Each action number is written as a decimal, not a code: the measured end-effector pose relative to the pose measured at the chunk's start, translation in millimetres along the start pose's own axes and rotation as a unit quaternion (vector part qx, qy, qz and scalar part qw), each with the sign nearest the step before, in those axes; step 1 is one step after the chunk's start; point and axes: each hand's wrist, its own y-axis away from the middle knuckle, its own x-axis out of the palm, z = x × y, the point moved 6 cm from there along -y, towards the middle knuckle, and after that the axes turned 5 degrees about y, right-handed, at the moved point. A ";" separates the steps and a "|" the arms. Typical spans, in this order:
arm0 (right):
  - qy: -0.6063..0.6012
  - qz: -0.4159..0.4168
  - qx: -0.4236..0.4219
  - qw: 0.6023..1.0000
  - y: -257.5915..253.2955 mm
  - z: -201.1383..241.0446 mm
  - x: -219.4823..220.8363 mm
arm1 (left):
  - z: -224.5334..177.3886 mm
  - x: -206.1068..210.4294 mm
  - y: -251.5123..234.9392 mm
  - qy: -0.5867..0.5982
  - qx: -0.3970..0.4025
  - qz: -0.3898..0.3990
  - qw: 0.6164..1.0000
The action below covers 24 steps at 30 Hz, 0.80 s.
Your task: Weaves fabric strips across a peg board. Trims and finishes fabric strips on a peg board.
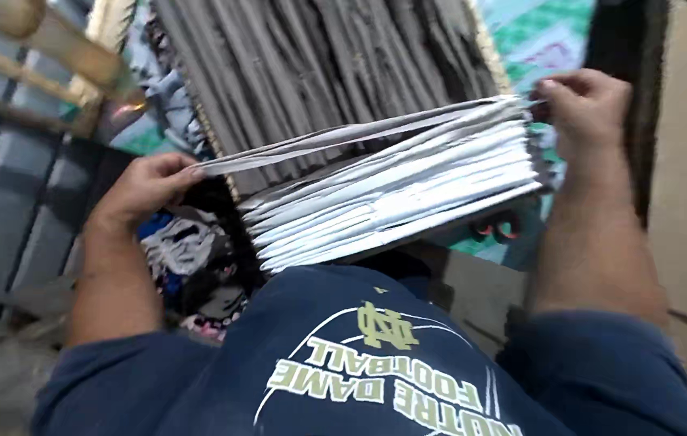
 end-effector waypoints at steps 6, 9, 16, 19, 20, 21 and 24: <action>0.033 0.002 -0.032 0.999 6.5 7.1 7.1 | 16.9 17.3 25.7 0.037 0.000 0.023 0.999; 0.049 -0.006 -0.037 0.998 10.1 9.3 9.3 | 29.9 32.4 29.4 0.056 0.023 0.060 0.996; 0.087 -0.021 -0.021 0.996 22.7 18.8 13.9 | 51.9 42.2 17.4 -0.003 0.005 0.033 0.999; 0.091 -0.021 -0.016 0.995 25.2 18.5 14.5 | 52.8 40.1 7.6 -0.071 -0.010 0.013 0.997; 0.094 -0.024 -0.013 0.995 26.3 19.2 14.8 | 49.9 38.9 5.1 -0.091 -0.010 0.003 0.996; 0.096 -0.027 -0.011 0.995 27.9 20.4 15.1 | 46.1 37.8 2.9 -0.105 -0.005 -0.010 0.994; 0.106 -0.029 -0.006 0.994 32.4 22.1 14.7 | 35.2 35.4 -2.5 -0.109 0.022 -0.040 0.993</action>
